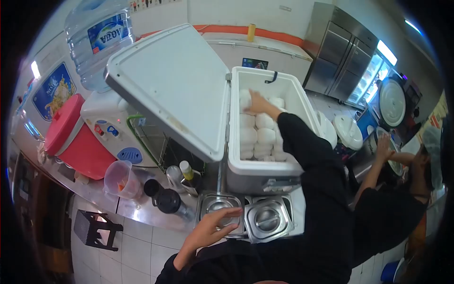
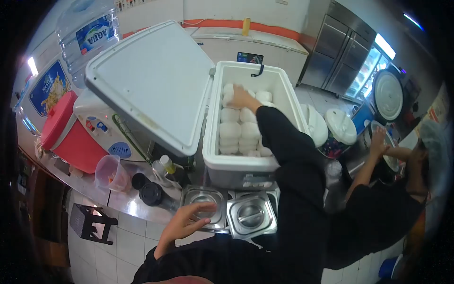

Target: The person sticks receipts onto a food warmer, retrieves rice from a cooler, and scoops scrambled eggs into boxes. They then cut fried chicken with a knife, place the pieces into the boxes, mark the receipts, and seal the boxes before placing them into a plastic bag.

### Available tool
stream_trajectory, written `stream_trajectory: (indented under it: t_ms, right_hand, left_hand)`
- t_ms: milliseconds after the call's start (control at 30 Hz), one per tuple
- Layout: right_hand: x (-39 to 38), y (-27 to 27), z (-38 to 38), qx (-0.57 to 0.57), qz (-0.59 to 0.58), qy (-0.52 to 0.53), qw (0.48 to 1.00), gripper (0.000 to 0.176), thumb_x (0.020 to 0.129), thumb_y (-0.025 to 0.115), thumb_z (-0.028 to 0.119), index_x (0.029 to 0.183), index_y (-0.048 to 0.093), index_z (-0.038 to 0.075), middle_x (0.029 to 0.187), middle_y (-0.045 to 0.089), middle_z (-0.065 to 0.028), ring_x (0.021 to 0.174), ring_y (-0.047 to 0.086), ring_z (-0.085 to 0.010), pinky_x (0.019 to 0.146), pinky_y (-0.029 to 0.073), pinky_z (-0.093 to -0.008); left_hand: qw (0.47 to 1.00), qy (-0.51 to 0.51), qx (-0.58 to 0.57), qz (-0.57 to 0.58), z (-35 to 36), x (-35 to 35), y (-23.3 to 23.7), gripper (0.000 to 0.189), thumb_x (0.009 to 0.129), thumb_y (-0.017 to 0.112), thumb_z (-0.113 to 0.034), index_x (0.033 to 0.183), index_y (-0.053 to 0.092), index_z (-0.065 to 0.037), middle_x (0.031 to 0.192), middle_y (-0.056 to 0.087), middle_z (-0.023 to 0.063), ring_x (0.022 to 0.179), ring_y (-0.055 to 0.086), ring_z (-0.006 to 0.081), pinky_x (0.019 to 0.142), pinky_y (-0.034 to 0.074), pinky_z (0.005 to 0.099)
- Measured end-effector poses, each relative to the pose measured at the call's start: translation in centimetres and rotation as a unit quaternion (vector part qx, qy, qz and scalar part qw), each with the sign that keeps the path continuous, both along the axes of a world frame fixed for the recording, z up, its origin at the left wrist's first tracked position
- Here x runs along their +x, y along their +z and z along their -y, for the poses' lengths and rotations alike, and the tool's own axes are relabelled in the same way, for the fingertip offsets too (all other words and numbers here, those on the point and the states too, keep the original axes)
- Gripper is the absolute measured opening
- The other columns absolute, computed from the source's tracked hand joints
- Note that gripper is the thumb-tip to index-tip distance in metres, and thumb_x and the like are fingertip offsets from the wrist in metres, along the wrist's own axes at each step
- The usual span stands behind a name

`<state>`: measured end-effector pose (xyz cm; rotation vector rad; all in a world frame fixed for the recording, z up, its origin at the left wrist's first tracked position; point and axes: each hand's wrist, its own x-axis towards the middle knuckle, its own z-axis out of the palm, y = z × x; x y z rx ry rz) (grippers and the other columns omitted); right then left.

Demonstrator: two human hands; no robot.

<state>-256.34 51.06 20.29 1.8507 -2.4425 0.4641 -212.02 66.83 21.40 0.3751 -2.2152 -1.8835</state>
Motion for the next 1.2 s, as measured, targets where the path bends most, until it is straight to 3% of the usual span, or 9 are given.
stream_trajectory:
  t_ms: [100, 167, 267, 400, 500, 600, 833, 1033, 1200]
  right_hand:
    - [-1.0, -1.7, 2.8, 0.089, 0.047, -0.047, 0.994, 0.102, 0.052, 0.08, 0.04, 0.129, 0.032, -0.005, 0.118, 0.047, -0.0269, 0.11, 0.049, -0.0372, 0.091, 0.041, -0.0446]
    - [-1.2, 1.8, 2.3, 0.162, 0.168, -0.068, 0.97, 0.094, 0.043, 0.082, 0.044, 0.114, 0.049, -0.007, 0.106, 0.057, -0.0242, 0.103, 0.056, -0.0327, 0.085, 0.046, -0.0438]
    - [-3.7, 5.8, 3.4, 0.174, 0.141, -0.064, 0.972, 0.081, 0.044, 0.083, 0.037, 0.105, 0.054, -0.006, 0.101, 0.059, -0.0196, 0.091, 0.059, -0.0338, 0.072, 0.053, -0.0404]
    - [-6.6, 3.6, 5.3, 0.036, 0.092, 0.038, 0.994, 0.078, 0.052, 0.08, 0.032, 0.113, 0.048, -0.005, 0.11, 0.053, -0.0194, 0.103, 0.053, -0.0325, 0.084, 0.049, -0.0445]
    - [-5.9, 2.5, 5.4, 0.139, 0.434, -0.055, 0.889, 0.073, 0.065, 0.072, 0.019, 0.128, 0.035, 0.009, 0.128, 0.037, -0.0152, 0.122, 0.034, -0.0313, 0.093, 0.042, -0.046]
    - [-7.7, 2.5, 4.6, 0.178, 0.525, 0.009, 0.832, 0.073, 0.064, 0.072, 0.017, 0.128, 0.037, 0.012, 0.128, 0.039, -0.0134, 0.121, 0.037, -0.0306, 0.094, 0.042, -0.0449]
    - [-6.3, 2.3, 6.9, 0.304, 0.119, -0.004, 0.945, 0.093, 0.047, 0.083, 0.035, 0.122, 0.041, -0.003, 0.11, 0.055, -0.0198, 0.103, 0.054, -0.0322, 0.085, 0.044, -0.0373]
    - [-4.2, 1.5, 2.4, 0.028, 0.039, 0.096, 0.994, 0.092, 0.043, 0.083, 0.034, 0.116, 0.044, -0.006, 0.105, 0.056, -0.0259, 0.095, 0.057, -0.0364, 0.085, 0.044, -0.0347]
    - [-0.3, 10.5, -3.0, 0.087, 0.039, 0.134, 0.986, 0.095, 0.044, 0.084, 0.033, 0.12, 0.041, -0.005, 0.114, 0.052, -0.0242, 0.107, 0.051, -0.033, 0.092, 0.039, -0.0339]
  left_hand:
    - [0.996, 0.028, -0.035, -0.082, 1.2, -2.3, 3.9, 0.04, 0.08, 0.06, -0.004, 0.119, 0.051, -0.003, 0.115, 0.058, 0.013, 0.104, 0.058, 0.0217, 0.074, 0.052, 0.0279]
    - [0.995, 0.019, -0.016, -0.093, 2.0, -2.8, 3.5, 0.039, 0.081, 0.06, -0.006, 0.119, 0.052, -0.005, 0.113, 0.059, 0.0118, 0.102, 0.059, 0.0216, 0.075, 0.052, 0.0294]
    - [0.996, 0.005, -0.012, -0.09, 3.1, -3.6, 3.1, 0.036, 0.081, 0.06, -0.007, 0.117, 0.055, -0.006, 0.107, 0.061, 0.0104, 0.098, 0.06, 0.0214, 0.076, 0.052, 0.0309]
    - [0.997, 0.019, -0.014, -0.068, 4.1, -5.1, 2.0, 0.033, 0.081, 0.06, -0.007, 0.113, 0.057, -0.005, 0.107, 0.062, 0.0115, 0.097, 0.061, 0.0225, 0.077, 0.052, 0.0313]
    - [0.995, 0.033, -0.048, -0.08, 4.6, -5.9, 1.2, 0.032, 0.081, 0.06, -0.006, 0.113, 0.057, -0.003, 0.107, 0.062, 0.012, 0.096, 0.061, 0.0236, 0.077, 0.051, 0.0312]
    - [0.997, 0.022, -0.04, -0.063, 4.7, -6.0, 0.7, 0.032, 0.08, 0.06, -0.005, 0.112, 0.057, -0.002, 0.106, 0.062, 0.0128, 0.096, 0.061, 0.0245, 0.077, 0.051, 0.0312]
    - [0.997, 0.017, -0.055, -0.053, 5.0, -6.0, 0.5, 0.036, 0.076, 0.065, -0.009, 0.112, 0.058, -0.005, 0.104, 0.063, 0.0117, 0.091, 0.062, 0.0254, 0.076, 0.051, 0.032]
    - [0.994, -0.028, -0.092, -0.053, 4.8, -6.2, 1.3, 0.04, 0.074, 0.068, -0.01, 0.113, 0.057, -0.007, 0.106, 0.062, 0.0106, 0.094, 0.061, 0.0245, 0.078, 0.05, 0.0329]
    - [0.984, -0.09, -0.142, -0.065, 4.9, -4.3, 1.6, 0.042, 0.073, 0.069, -0.008, 0.113, 0.057, -0.007, 0.107, 0.062, 0.0101, 0.098, 0.06, 0.0225, 0.08, 0.049, 0.0333]
